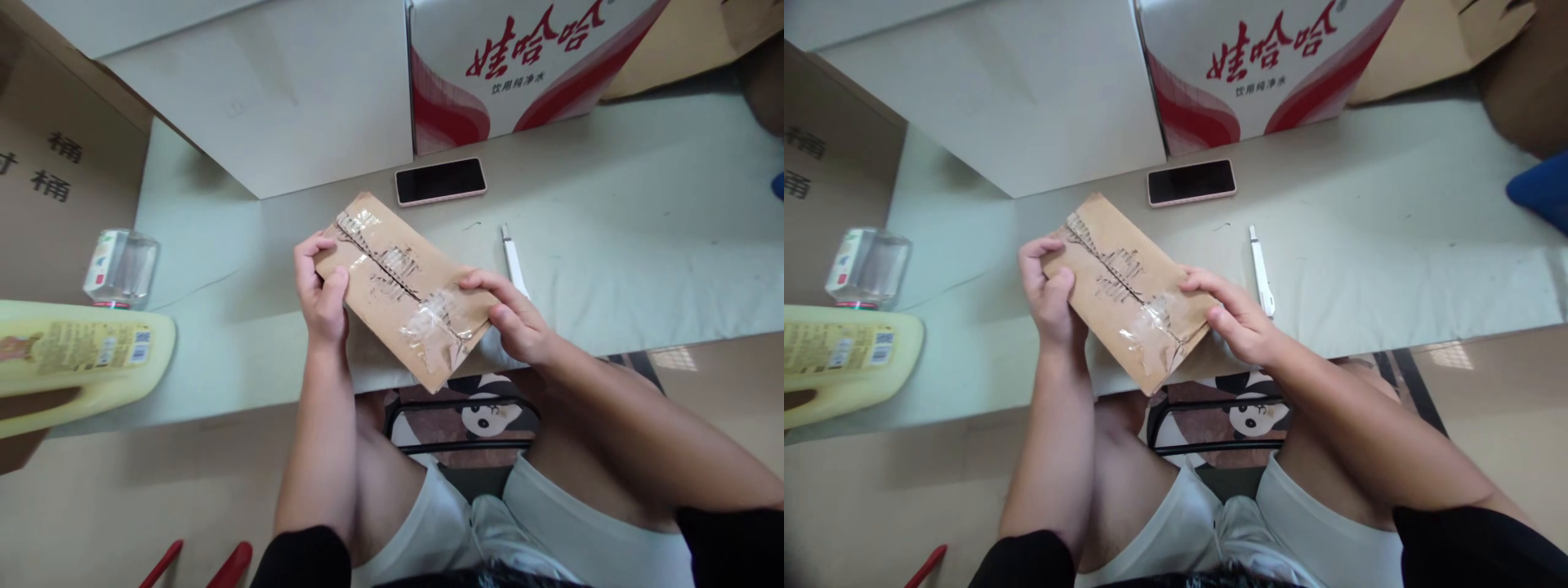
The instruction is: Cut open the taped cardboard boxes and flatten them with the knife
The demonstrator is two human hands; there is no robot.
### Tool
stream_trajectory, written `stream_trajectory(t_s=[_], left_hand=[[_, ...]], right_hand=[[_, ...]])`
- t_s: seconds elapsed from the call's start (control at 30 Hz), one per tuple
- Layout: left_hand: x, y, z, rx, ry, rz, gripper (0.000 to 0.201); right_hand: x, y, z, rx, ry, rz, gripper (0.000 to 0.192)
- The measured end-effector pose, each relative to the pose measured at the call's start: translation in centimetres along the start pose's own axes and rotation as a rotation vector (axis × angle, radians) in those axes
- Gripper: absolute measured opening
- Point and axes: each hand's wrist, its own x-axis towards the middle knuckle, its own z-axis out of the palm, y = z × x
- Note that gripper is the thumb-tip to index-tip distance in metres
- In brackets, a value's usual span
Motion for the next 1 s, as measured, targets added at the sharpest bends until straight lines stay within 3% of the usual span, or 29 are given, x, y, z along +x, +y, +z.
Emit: stream_trajectory(t_s=[0.17, 0.27, 0.33, 0.43, 0.53, 0.67, 0.77, 0.87, 0.93, 1.0], left_hand=[[0.2, 0.7, 0.5, -0.064, 0.036, -0.033, 0.027], [0.3, 1.5, 0.8, -0.088, 0.084, -0.064, 0.024], [0.4, 1.9, 1.0, -0.082, 0.112, -0.073, 0.024], [0.4, 2.1, 1.1, -0.072, 0.125, -0.073, 0.024], [0.3, 2.0, 1.1, -0.091, 0.124, -0.071, 0.025], [0.3, 2.2, 1.3, -0.104, 0.15, -0.072, 0.022], [0.4, 2.4, 1.4, -0.116, 0.176, -0.086, 0.019], [0.4, 2.5, 1.3, -0.114, 0.171, -0.092, 0.02], [0.3, 2.3, 1.3, -0.108, 0.156, -0.08, 0.023], [0.2, 2.0, 1.3, -0.096, 0.141, -0.072, 0.027]], right_hand=[[-0.3, 0.0, 0.1, -0.074, -0.008, -0.015, 0.035], [-0.6, -0.2, -0.3, -0.141, 0.069, -0.007, 0.039], [-0.6, -0.6, -1.2, -0.266, 0.203, 0.065, 0.039], [-0.5, -1.4, -3.1, -0.635, 0.347, 0.322, 0.041], [-0.4, -1.8, -4.7, -0.987, 0.249, 0.566, 0.051], [-0.6, -1.9, -4.9, -1.213, 0.023, 0.722, 0.062], [-0.5, -2.2, -4.3, -1.237, -0.031, 0.784, 0.065], [-0.4, -2.7, -4.0, -1.078, -0.001, 0.776, 0.059], [-0.6, -3.0, -4.0, -0.891, 0.089, 0.684, 0.045], [-1.0, -3.3, -4.1, -0.733, 0.202, 0.504, 0.03]])
